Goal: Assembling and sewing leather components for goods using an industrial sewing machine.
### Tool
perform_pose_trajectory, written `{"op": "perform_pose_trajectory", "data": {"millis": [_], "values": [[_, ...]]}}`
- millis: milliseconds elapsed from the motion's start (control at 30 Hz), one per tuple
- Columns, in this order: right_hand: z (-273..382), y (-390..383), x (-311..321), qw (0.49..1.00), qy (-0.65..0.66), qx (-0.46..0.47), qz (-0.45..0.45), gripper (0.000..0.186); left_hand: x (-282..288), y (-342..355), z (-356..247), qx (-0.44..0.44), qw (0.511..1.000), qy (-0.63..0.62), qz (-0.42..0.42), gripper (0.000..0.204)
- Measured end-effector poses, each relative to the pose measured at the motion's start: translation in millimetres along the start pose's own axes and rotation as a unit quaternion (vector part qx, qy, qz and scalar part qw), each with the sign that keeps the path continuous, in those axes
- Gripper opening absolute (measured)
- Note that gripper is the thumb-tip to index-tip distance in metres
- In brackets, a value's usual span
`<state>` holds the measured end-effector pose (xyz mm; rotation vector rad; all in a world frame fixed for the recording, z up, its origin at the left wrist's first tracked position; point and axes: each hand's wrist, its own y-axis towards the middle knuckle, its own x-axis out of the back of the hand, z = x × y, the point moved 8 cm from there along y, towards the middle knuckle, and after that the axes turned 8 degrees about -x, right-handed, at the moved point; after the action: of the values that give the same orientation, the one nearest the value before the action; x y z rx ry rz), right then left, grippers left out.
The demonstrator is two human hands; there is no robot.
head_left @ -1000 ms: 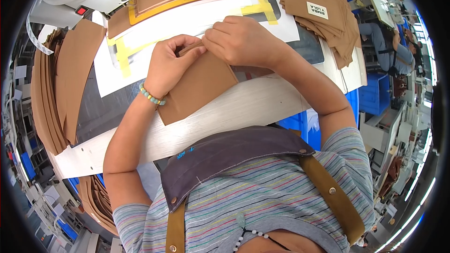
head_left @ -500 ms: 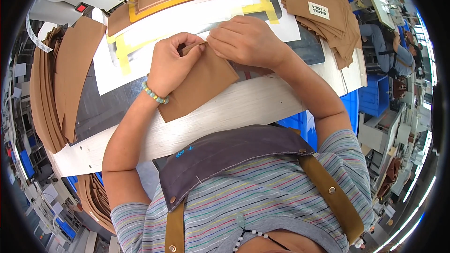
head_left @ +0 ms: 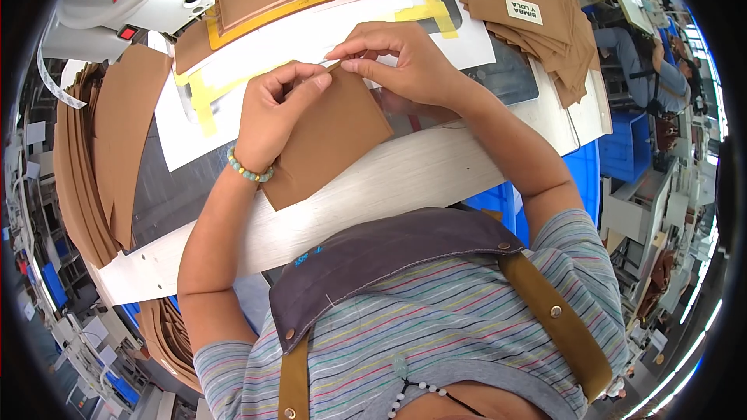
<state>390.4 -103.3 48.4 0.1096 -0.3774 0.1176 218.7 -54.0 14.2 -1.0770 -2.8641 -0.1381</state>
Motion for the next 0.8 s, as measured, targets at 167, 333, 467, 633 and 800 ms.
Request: {"op": "perform_pose_trajectory", "data": {"millis": [167, 333, 467, 633, 800], "values": [[-0.8, -0.6, 0.0, 0.998, 0.062, -0.033, -0.002, 0.021, 0.8, 0.6, 5.4, 0.104, 0.988, -0.113, -0.024, 0.033], [-3.0, 1.3, 0.4, 0.995, 0.081, -0.051, 0.025, 0.019, -0.5, 4.3, 3.2, 0.152, 0.980, -0.121, 0.043, 0.033], [-1.8, -0.5, 0.3, 0.995, 0.085, -0.042, 0.034, 0.018, -6.6, 5.8, -1.3, 0.183, 0.968, -0.153, 0.078, 0.033], [-2.3, 0.6, 1.8, 0.997, 0.073, -0.019, 0.022, 0.019, -3.0, 7.0, 6.5, 0.199, 0.963, -0.146, 0.104, 0.033], [-9.9, -1.8, 1.8, 0.995, 0.075, -0.067, 0.010, 0.022, -5.9, 7.8, 0.9, 0.190, 0.964, -0.137, 0.123, 0.032]]}}
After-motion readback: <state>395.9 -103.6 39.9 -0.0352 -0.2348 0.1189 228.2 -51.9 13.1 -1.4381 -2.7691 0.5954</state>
